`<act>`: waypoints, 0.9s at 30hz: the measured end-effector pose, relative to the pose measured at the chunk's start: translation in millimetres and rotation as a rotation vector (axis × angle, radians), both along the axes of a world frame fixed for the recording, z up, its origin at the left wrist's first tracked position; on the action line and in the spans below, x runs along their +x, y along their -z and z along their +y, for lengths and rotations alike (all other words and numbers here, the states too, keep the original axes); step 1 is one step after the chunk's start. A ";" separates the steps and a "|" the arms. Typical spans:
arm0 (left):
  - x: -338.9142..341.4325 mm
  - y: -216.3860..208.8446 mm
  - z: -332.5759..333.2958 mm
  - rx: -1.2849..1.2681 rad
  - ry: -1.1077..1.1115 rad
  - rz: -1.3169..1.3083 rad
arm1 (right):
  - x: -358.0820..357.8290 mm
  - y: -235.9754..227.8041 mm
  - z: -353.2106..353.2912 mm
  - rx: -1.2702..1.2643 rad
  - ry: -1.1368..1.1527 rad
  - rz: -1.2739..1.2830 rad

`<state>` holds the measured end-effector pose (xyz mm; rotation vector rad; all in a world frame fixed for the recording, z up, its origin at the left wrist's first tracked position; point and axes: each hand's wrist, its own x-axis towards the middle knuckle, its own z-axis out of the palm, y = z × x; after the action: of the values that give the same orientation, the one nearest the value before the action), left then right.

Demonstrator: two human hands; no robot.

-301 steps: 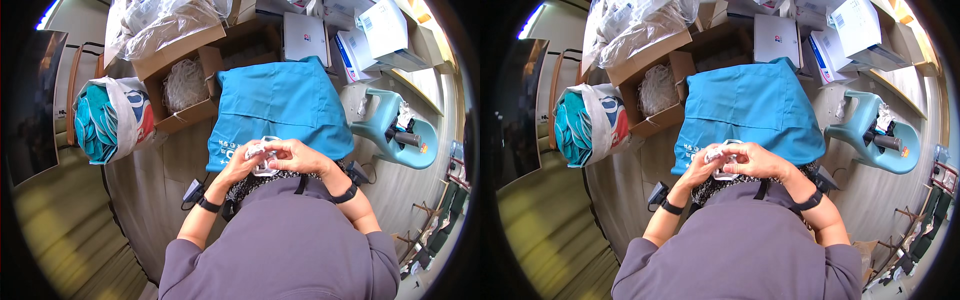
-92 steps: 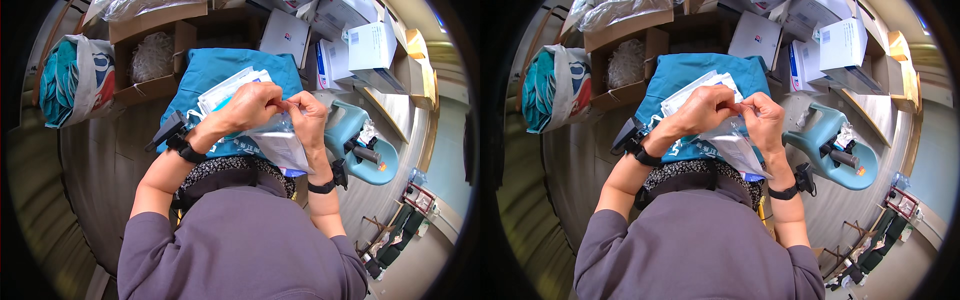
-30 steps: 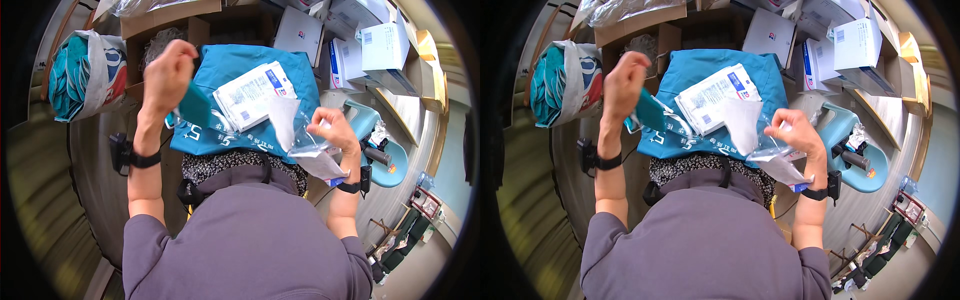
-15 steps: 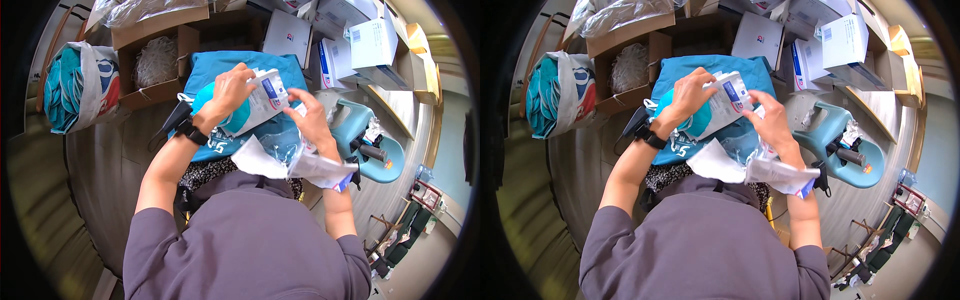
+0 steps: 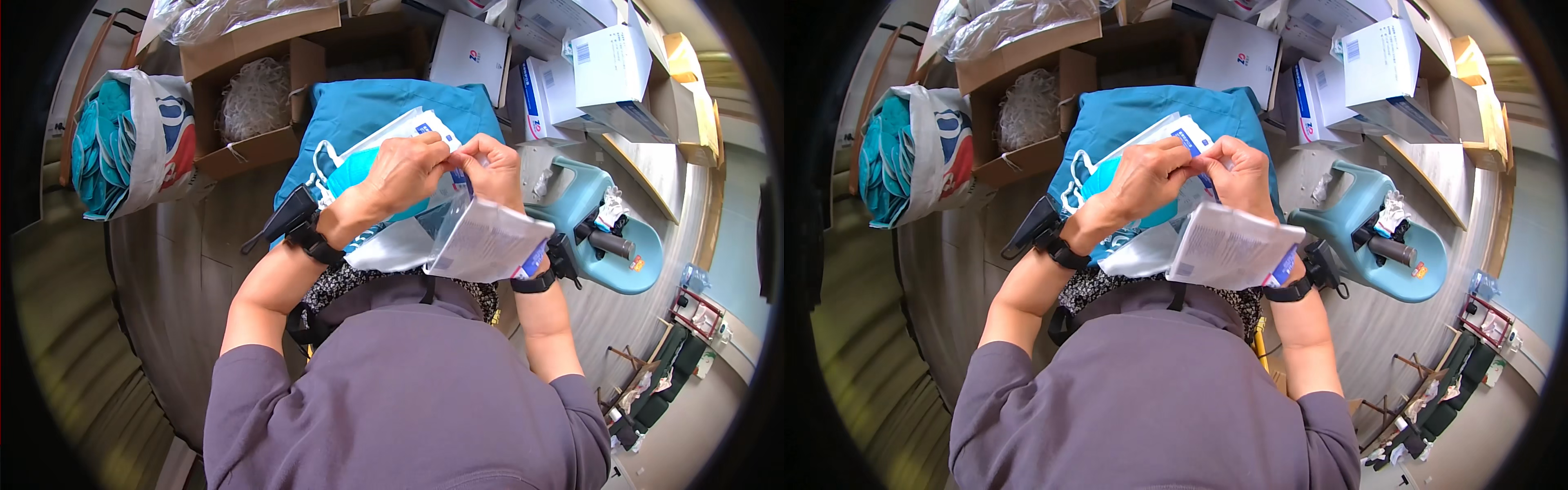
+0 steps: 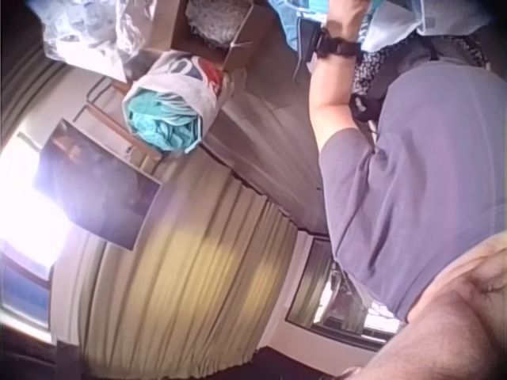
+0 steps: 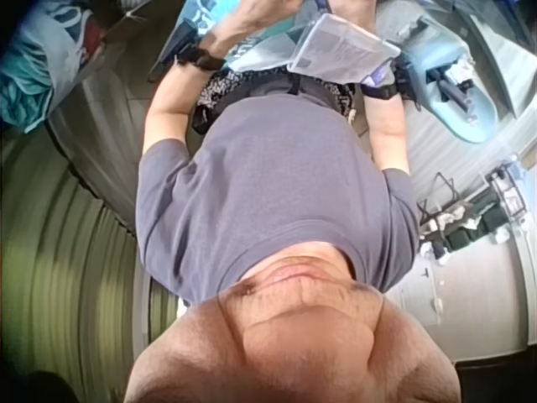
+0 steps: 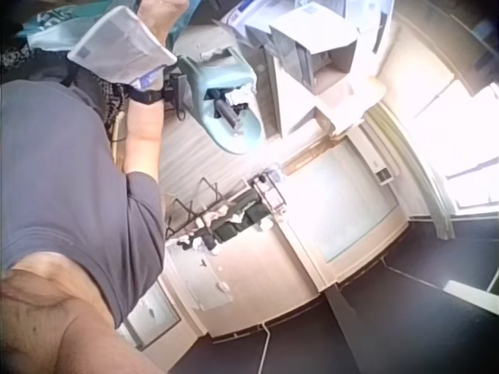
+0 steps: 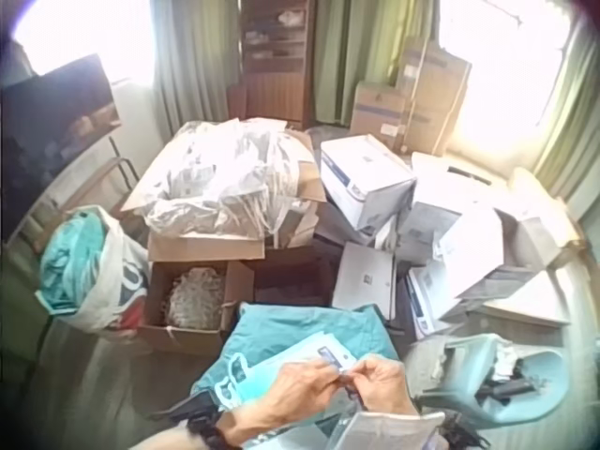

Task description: Organizing and preparing face masks by removing them from individual packaging and sorting them.

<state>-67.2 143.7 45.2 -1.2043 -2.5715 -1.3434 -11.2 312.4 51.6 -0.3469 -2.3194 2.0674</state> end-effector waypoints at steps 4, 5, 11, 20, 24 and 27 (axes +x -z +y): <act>21.5 -19.5 -2.0 0.117 0.044 -0.010 | -3.4 1.2 9.0 0.016 0.125 -0.151; 30.0 -30.9 -8.2 0.139 0.070 -0.008 | -2.0 -15.8 10.6 0.107 0.162 -0.198; 50.8 -67.6 -77.4 0.275 -0.057 -0.455 | 23.3 -39.7 29.5 0.393 0.164 -0.129; 8.4 -19.9 -123.7 -0.235 -0.247 -0.363 | 11.6 18.6 24.8 0.180 0.176 -0.053; -10.4 -42.5 -99.2 -0.247 -0.059 -0.114 | 13.9 6.3 11.9 0.195 0.142 -0.075; -15.4 -65.5 -82.3 -0.325 0.069 -0.269 | 15.0 2.3 1.8 0.185 0.150 -0.091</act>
<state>-82.7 61.5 110.7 -1.2356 -3.0616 -1.2056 3.8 314.2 49.4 -0.5991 -2.4267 1.7906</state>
